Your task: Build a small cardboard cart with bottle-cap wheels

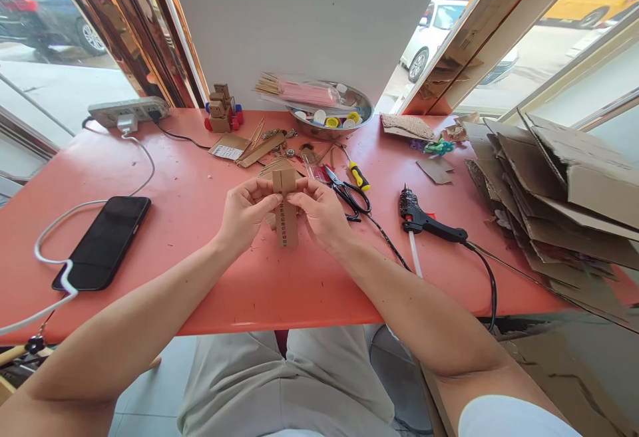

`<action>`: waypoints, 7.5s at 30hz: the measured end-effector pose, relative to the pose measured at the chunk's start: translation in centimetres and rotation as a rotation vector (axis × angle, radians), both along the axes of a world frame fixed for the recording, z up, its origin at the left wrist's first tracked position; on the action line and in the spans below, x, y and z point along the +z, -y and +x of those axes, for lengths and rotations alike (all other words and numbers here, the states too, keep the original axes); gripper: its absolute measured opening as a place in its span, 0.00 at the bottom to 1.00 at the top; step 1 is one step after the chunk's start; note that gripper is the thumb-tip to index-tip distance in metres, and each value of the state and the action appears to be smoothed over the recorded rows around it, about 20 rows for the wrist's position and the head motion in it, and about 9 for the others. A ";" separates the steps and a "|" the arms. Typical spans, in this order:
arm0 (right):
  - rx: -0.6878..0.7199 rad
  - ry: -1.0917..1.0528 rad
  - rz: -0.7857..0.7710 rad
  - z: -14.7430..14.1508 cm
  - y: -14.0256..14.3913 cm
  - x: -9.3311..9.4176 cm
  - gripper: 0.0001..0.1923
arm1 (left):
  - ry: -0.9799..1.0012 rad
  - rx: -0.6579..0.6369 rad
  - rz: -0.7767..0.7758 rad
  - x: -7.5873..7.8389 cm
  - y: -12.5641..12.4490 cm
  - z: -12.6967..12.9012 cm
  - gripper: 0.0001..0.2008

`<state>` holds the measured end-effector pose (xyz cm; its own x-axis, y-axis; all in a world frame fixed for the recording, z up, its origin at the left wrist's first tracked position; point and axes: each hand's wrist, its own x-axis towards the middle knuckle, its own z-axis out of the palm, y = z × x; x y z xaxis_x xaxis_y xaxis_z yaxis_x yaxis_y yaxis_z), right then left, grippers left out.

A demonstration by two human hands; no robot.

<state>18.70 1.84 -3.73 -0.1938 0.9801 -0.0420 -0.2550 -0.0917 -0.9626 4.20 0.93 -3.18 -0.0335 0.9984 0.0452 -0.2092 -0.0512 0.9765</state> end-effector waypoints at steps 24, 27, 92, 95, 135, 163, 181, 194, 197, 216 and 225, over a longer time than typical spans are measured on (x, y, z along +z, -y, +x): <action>-0.016 -0.017 -0.012 0.2 0.0 0.2 0.15 | 0.014 -0.003 -0.097 0.5 0.3 0.1 0.13; 0.011 -0.010 -0.013 0.2 0.0 0.0 0.14 | -0.002 0.018 -0.079 0.5 0.2 0.1 0.13; 0.326 0.124 0.014 2.0 -0.4 1.2 0.17 | 0.099 -0.465 -0.334 0.7 0.7 0.0 0.09; 0.281 0.109 0.037 1.9 -0.4 1.0 0.17 | 0.058 -0.447 -0.255 0.6 0.7 -0.2 0.13; 0.080 0.081 0.161 1.8 -0.5 1.0 0.24 | -0.258 -0.328 0.152 0.4 0.6 -0.2 0.35; 0.148 0.410 0.514 2.2 -0.3 2.6 0.33 | -0.433 -0.246 0.196 0.9 1.3 -0.4 0.25; 0.219 0.224 0.286 1.5 -0.3 1.3 0.26 | -0.055 -0.009 0.183 0.5 -0.7 -1.5 0.22; 0.105 0.199 0.255 1.3 -0.2 1.2 0.20 | -0.164 -0.006 0.105 0.9 0.1 -1.2 0.15; 0.107 0.169 0.213 1.2 0.0 1.5 0.23 | -0.181 0.013 0.129 1.1 0.3 -1.1 0.13; 0.061 0.083 0.147 0.5 0.1 0.5 0.17 | -0.128 0.015 0.066 0.4 0.5 -0.3 0.16; 0.060 0.078 0.188 0.4 0.1 -0.2 0.10 | -0.093 0.010 0.042 0.7 0.7 -0.1 0.12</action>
<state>19.12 1.78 -3.91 -0.2557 0.9589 0.1229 -0.1783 0.0781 -0.9809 4.10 0.20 -2.50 -0.0368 0.9952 0.0902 -0.1168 -0.0940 0.9887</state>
